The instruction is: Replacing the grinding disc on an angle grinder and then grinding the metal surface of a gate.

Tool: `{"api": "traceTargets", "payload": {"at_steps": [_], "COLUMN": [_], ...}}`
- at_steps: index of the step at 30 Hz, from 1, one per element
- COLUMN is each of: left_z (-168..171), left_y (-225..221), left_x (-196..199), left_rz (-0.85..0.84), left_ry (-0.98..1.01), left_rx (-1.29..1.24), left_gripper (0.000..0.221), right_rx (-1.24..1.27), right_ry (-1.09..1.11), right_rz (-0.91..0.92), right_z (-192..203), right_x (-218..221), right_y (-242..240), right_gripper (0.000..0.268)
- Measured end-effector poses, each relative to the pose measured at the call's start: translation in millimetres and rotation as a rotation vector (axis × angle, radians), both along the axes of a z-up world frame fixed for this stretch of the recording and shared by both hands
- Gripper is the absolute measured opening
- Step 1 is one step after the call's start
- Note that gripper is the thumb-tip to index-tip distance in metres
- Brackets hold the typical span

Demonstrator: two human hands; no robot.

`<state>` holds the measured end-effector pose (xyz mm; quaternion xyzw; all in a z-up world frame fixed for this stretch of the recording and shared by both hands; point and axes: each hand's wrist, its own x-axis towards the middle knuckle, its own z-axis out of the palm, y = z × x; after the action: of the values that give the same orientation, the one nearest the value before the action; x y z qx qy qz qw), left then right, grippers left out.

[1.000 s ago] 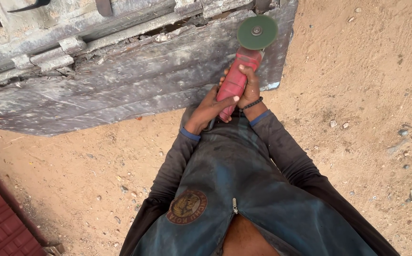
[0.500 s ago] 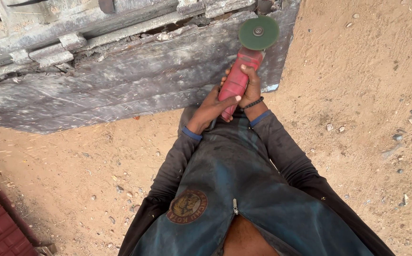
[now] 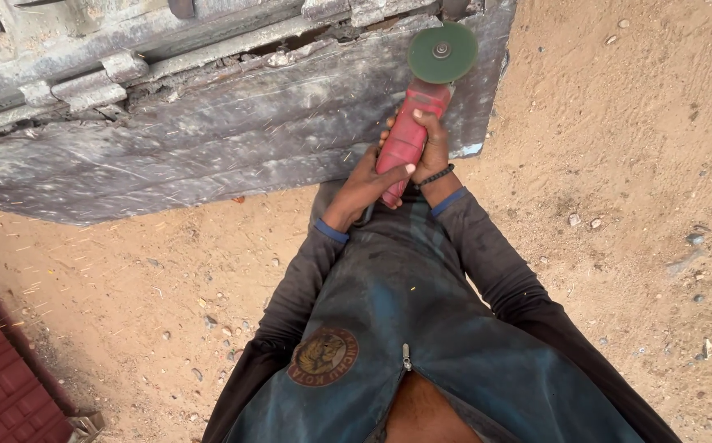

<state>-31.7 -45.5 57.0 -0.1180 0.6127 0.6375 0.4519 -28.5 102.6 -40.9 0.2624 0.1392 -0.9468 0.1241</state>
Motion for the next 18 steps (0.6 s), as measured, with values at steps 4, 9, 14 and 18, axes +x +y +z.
{"api": "traceTargets", "payload": {"at_steps": [4,9,14,18], "left_z": [-0.6,-1.3,-5.7,-6.4], "left_y": [-1.4,-4.7,-6.7,-4.6], "left_x": [4.1,8.0,11.8,8.9], "left_rz": [0.022,0.044,0.051,0.040], "left_ry": [-0.002,0.000,0.010,0.018], "left_rx": [-0.014,-0.021,-0.022,-0.034], "left_gripper": [0.082,0.080,0.080,0.080], "right_rx": [-0.014,-0.001,-0.015,-0.027], "right_ry": [0.038,0.013,0.031,0.016], "right_rz": [0.031,0.054,0.058,0.063], "right_z": [-1.2,1.2,3.4,2.2], "right_x": [1.0,1.1,0.8,-1.1], "right_y": [-1.5,-4.3,-6.1,-3.9], "right_gripper": [0.043,0.043,0.043,0.043]}}
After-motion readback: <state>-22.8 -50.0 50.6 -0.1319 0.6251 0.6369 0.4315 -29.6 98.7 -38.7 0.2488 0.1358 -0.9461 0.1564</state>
